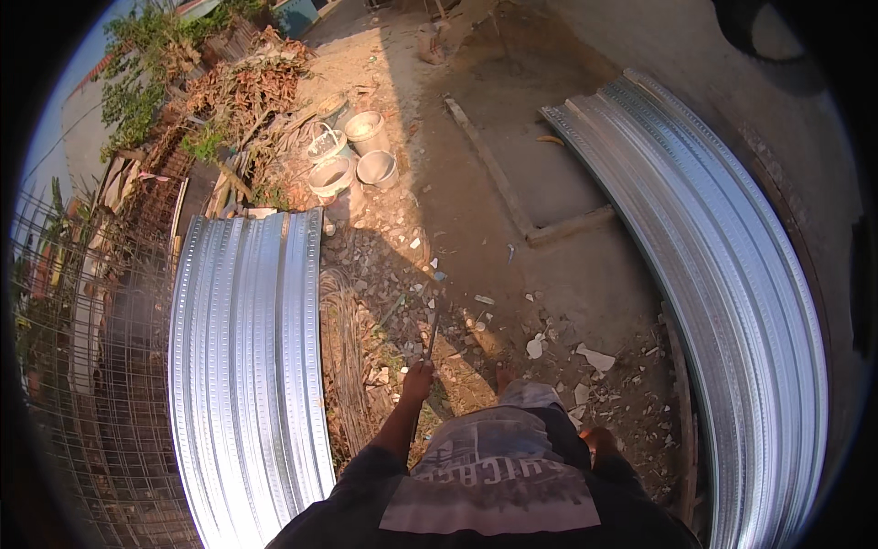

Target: The person saws a piece of rebar using a hacksaw while sitting on the ground in an outdoor yard.

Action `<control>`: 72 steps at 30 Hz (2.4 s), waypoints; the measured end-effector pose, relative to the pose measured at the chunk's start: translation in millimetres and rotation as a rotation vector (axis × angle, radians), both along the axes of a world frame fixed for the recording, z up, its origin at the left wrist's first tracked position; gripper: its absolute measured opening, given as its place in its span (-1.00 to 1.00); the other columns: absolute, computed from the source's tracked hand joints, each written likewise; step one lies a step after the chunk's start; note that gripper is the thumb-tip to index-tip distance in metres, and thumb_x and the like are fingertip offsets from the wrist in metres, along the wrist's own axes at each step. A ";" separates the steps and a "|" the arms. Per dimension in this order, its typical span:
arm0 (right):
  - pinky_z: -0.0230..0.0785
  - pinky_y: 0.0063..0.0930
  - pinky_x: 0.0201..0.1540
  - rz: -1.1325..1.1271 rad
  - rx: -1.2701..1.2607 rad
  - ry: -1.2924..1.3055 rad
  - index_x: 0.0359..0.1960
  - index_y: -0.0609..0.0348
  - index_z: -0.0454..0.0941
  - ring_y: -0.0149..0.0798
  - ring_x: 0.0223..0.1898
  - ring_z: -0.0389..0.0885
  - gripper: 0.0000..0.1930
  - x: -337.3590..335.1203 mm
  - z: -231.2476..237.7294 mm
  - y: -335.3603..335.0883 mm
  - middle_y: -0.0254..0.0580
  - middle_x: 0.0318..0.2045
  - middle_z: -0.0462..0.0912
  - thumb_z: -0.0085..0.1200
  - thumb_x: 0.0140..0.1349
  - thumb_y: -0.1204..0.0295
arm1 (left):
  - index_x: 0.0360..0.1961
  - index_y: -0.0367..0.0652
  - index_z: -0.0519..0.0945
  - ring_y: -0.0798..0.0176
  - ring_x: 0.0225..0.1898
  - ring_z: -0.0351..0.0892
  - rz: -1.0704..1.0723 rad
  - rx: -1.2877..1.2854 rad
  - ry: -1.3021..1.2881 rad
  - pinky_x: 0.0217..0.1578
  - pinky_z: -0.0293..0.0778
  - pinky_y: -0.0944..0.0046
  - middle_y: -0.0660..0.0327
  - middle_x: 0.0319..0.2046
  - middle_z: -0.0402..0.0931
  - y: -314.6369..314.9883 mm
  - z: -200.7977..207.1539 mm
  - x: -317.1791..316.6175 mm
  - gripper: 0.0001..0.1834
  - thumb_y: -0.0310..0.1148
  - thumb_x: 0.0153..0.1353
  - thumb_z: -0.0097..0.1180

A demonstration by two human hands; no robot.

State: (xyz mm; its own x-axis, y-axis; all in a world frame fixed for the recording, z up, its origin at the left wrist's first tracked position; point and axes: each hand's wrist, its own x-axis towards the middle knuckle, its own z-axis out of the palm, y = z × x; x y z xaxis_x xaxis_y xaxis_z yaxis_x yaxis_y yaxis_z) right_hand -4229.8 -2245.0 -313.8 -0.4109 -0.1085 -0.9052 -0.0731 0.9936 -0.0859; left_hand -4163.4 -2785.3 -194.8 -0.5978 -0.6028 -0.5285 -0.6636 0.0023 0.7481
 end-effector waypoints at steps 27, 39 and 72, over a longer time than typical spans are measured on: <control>0.56 -0.08 -0.08 -0.835 0.334 0.250 -0.09 0.29 0.68 0.06 -0.13 0.73 -0.46 -450.1 79.5 -362.0 0.11 -0.17 0.73 0.14 0.27 -0.04 | -0.23 -0.22 0.63 0.42 -0.68 0.34 -0.545 0.407 -0.036 -0.66 0.22 0.33 0.34 -0.66 0.38 -412.0 -13.2 -742.6 -0.55 0.02 0.39 0.11; 0.49 0.06 -0.02 -0.869 0.200 0.345 -0.17 0.34 0.67 0.21 -0.04 0.67 -0.41 -702.0 -3.8 -515.4 0.25 -0.17 0.71 0.10 0.28 -0.09 | 0.04 -0.22 0.56 0.51 -0.64 0.19 -0.500 0.706 -0.327 -0.62 0.15 0.42 0.40 -0.52 0.38 -479.6 -32.8 -938.9 -0.64 -0.17 0.41 0.11; 0.40 -0.49 -0.27 -1.754 -0.694 0.642 0.12 0.25 0.59 -0.47 -0.36 0.47 -0.54 -1045.7 -352.5 -787.1 -0.28 -0.44 0.58 0.10 0.43 0.11 | 0.42 -0.34 0.23 0.46 -0.52 0.44 -0.838 0.922 -0.682 -0.45 0.52 0.37 0.25 -0.41 0.56 -459.5 -422.4 -1367.9 -0.40 -0.34 0.42 -0.06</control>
State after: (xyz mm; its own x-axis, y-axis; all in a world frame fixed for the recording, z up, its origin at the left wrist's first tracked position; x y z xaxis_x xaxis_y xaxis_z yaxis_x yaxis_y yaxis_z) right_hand -5275.5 -3032.0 -666.3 -0.6293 0.4981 -0.5966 0.5959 -0.1837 -0.7818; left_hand -5531.3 -3244.9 -617.2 -0.0730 0.5104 -0.8569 -0.9350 0.2640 0.2369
